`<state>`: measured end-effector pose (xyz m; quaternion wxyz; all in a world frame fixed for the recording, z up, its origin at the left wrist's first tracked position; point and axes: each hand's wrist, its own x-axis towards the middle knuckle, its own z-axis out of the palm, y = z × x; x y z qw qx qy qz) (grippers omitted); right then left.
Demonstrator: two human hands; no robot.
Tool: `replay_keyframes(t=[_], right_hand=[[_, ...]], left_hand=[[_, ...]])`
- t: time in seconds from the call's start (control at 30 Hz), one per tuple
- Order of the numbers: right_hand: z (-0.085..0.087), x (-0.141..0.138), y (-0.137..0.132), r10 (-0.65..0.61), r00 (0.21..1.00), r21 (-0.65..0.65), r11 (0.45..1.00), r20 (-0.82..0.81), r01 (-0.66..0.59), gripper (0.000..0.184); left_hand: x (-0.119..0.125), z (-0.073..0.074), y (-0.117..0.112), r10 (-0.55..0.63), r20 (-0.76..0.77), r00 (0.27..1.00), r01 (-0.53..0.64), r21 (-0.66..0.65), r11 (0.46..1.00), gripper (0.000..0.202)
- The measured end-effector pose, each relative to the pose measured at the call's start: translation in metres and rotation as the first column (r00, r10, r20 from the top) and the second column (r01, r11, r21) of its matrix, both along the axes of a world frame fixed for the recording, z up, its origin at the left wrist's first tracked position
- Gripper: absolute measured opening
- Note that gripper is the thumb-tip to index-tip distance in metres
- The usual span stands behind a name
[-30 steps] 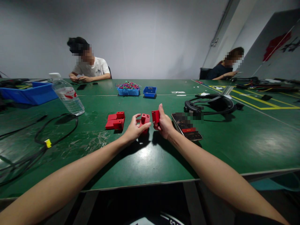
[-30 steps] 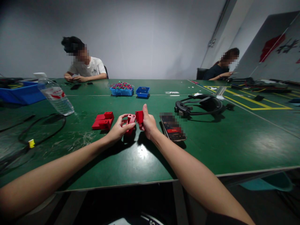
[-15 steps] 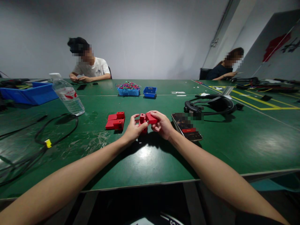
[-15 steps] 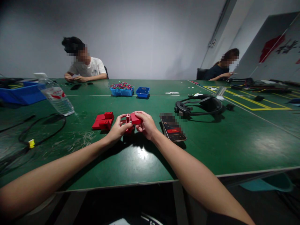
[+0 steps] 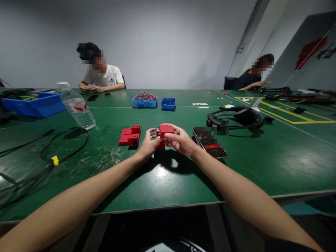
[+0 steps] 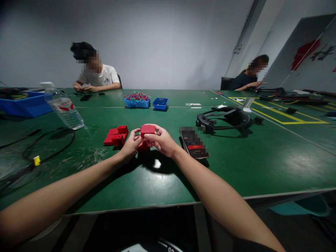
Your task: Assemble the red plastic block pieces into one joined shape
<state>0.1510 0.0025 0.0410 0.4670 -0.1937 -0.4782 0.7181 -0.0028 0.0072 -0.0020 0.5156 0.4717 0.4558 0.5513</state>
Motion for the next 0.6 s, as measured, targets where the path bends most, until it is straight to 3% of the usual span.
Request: replay_keyframes(t=[0.27,0.6], right_hand=[[0.0036,-0.0014,-0.0069,0.018,0.997,0.003,1.000,0.082,-0.019,0.041],[0.0030,0.0003,-0.0030,0.134,0.983,-0.007,0.991,0.129,-0.134,0.063]], left_hand=[[0.0001,0.0020,-0.0023,-0.016,-0.026,1.000,0.016,-0.003,1.000,0.073],[0.0028,0.0085,-0.0061,0.001,-0.036,0.999,-0.002,-0.028,1.000,0.072]])
